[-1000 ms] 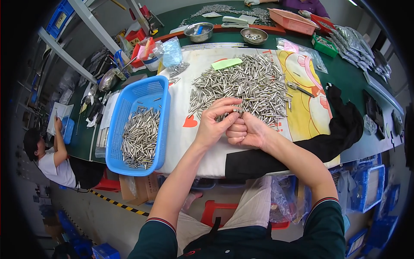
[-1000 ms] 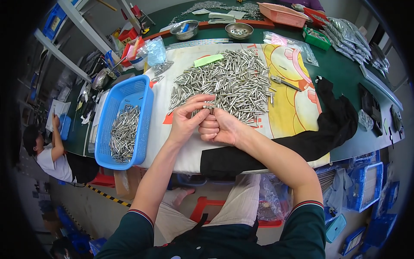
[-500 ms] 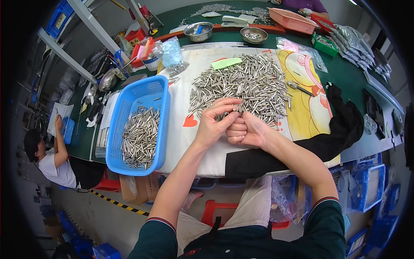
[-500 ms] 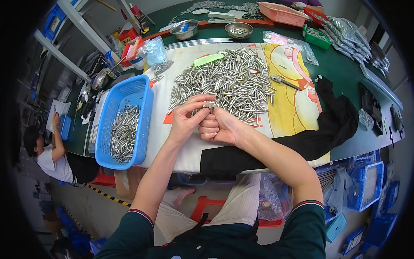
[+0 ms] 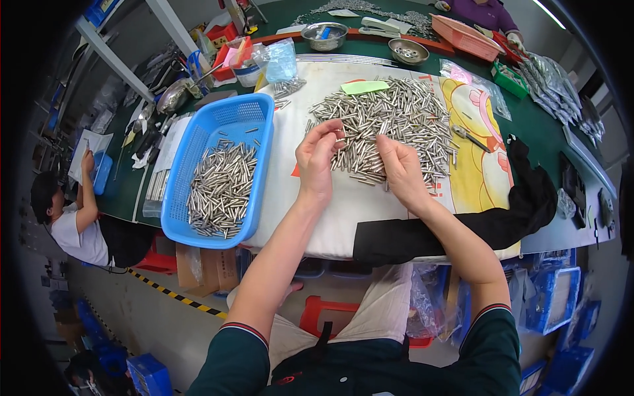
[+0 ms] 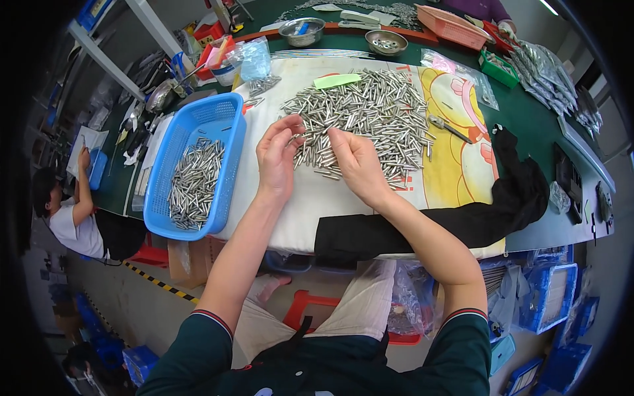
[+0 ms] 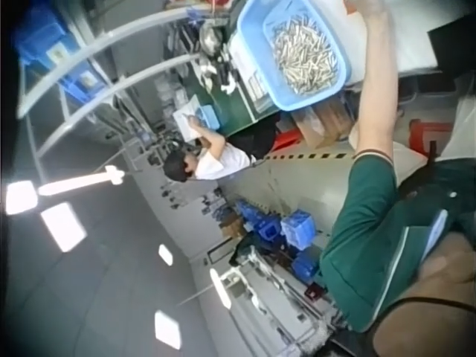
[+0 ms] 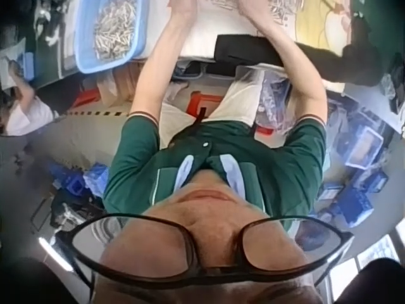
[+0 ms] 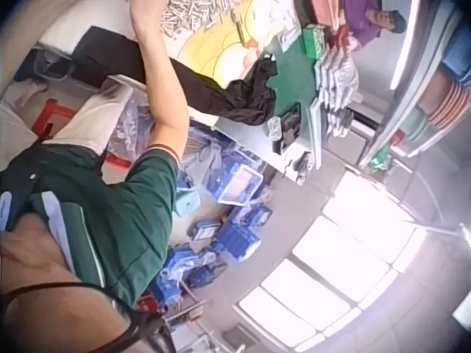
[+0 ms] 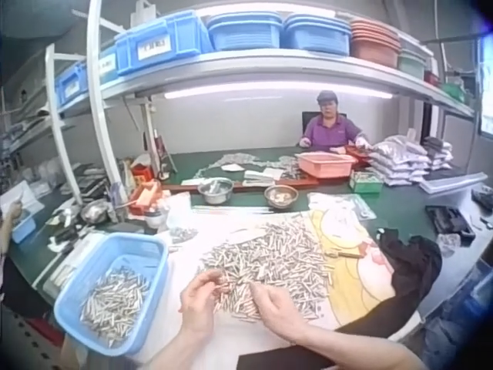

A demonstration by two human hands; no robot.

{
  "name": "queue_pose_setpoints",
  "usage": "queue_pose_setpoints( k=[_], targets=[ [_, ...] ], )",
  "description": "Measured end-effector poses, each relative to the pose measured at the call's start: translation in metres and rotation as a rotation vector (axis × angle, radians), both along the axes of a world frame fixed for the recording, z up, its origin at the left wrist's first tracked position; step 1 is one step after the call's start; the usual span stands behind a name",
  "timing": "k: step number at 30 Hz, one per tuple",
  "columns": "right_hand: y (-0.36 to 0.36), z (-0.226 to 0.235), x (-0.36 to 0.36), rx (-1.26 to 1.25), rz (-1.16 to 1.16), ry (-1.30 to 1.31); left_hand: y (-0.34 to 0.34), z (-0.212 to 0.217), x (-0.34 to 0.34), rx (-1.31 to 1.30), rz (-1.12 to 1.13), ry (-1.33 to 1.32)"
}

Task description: Sorting and assembling small metal pins into a component on a manufacturing workbench.

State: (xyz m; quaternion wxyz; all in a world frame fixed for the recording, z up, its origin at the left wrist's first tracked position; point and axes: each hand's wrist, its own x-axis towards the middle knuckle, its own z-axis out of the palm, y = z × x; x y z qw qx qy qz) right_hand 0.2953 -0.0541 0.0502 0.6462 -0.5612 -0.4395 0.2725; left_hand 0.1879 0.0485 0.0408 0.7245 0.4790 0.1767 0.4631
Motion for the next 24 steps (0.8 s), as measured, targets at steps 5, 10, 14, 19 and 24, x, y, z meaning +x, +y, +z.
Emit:
queue_pose_setpoints(
  k=[5,10,14,19,24],
  targets=[
    [0.002,-0.001,-0.005,0.029,-0.080,-0.230,0.006,-0.005,-0.003,-0.021,0.037,0.017],
    [0.008,0.008,-0.014,0.145,-0.131,-0.459,0.007,-0.011,0.000,-0.036,0.093,-0.002],
    [0.049,0.046,-0.063,0.327,-0.042,-0.551,0.005,-0.022,-0.004,0.102,0.110,-0.043],
    [0.111,0.059,-0.124,0.325,0.007,-0.572,0.017,-0.025,-0.001,0.309,0.260,0.245],
    [0.109,0.064,-0.099,0.207,-0.096,-0.859,0.021,-0.016,-0.009,0.227,0.201,0.253]
  ],
)
